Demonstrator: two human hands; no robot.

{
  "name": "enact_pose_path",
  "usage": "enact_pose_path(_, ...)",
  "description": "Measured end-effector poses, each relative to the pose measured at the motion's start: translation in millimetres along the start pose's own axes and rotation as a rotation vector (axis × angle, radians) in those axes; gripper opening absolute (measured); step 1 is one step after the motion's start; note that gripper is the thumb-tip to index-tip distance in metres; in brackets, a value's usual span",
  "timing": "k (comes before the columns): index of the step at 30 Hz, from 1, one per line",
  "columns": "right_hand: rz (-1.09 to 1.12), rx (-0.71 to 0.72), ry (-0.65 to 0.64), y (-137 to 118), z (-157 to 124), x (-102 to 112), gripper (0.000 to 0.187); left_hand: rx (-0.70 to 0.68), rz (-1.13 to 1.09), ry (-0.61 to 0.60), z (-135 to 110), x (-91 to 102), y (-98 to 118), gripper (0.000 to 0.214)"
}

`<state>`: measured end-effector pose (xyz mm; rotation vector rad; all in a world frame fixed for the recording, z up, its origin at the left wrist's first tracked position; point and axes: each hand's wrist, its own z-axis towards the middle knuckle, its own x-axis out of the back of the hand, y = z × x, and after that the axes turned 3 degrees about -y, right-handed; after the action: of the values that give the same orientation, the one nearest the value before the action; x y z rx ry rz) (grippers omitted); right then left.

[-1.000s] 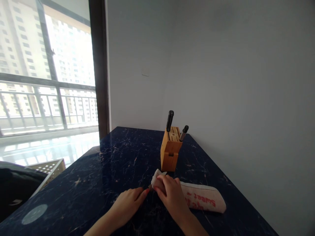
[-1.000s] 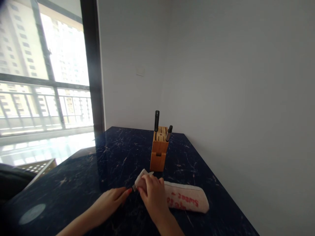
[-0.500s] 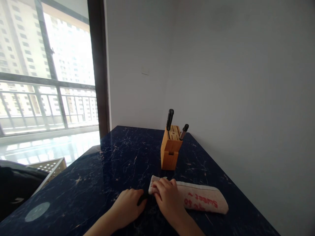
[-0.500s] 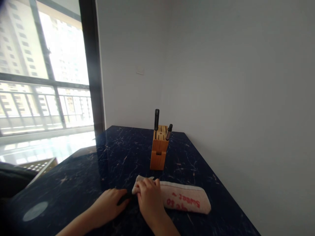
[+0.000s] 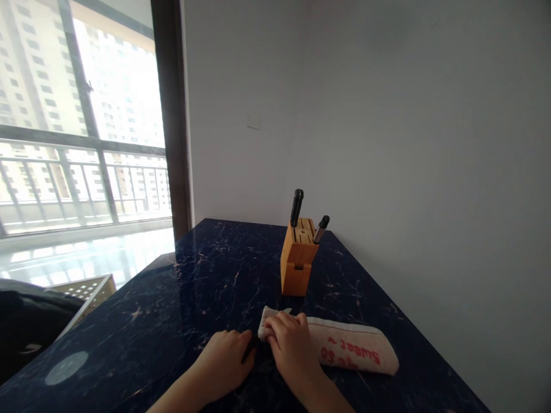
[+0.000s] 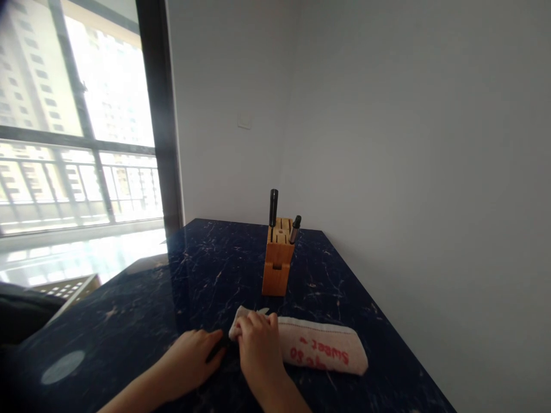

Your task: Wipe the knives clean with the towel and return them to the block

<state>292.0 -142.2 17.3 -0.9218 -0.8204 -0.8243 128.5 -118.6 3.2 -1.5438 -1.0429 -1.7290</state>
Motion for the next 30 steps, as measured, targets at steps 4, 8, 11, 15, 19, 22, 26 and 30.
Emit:
enact_pose_path(4,0.022,0.019,-0.047,1,-1,1,0.018,0.025,0.02,-0.006,0,-1.7,0,0.031)
enact_pose_path(8,0.038,-0.01,-0.044,1,-2,0,0.019,0.007,0.032,-0.019,1,-1.4,-1,0.03)
enact_pose_path(11,0.022,-0.015,-0.047,1,-2,-2,0.018,-0.01,0.061,-0.023,1,-1.0,-1,0.031)
enact_pose_path(15,-0.055,-0.02,-0.055,4,0,-3,0.017,-0.013,0.074,-0.025,2,-1.1,-2,0.03)
enact_pose_path(19,-0.131,-0.071,-0.022,11,4,0,0.017,-0.017,0.053,-0.031,1,0.0,-4,0.031)
enact_pose_path(22,-0.168,-0.107,0.0,19,6,1,0.019,-0.034,0.036,-0.026,1,1.6,-5,0.032)
enact_pose_path(26,-0.247,-0.16,0.026,35,9,3,0.017,-0.045,0.008,-0.018,0,2.0,-6,0.031)
enact_pose_path(30,-0.298,-0.239,0.049,55,11,6,0.014,-0.049,-0.002,-0.013,0,0.5,-8,0.032)
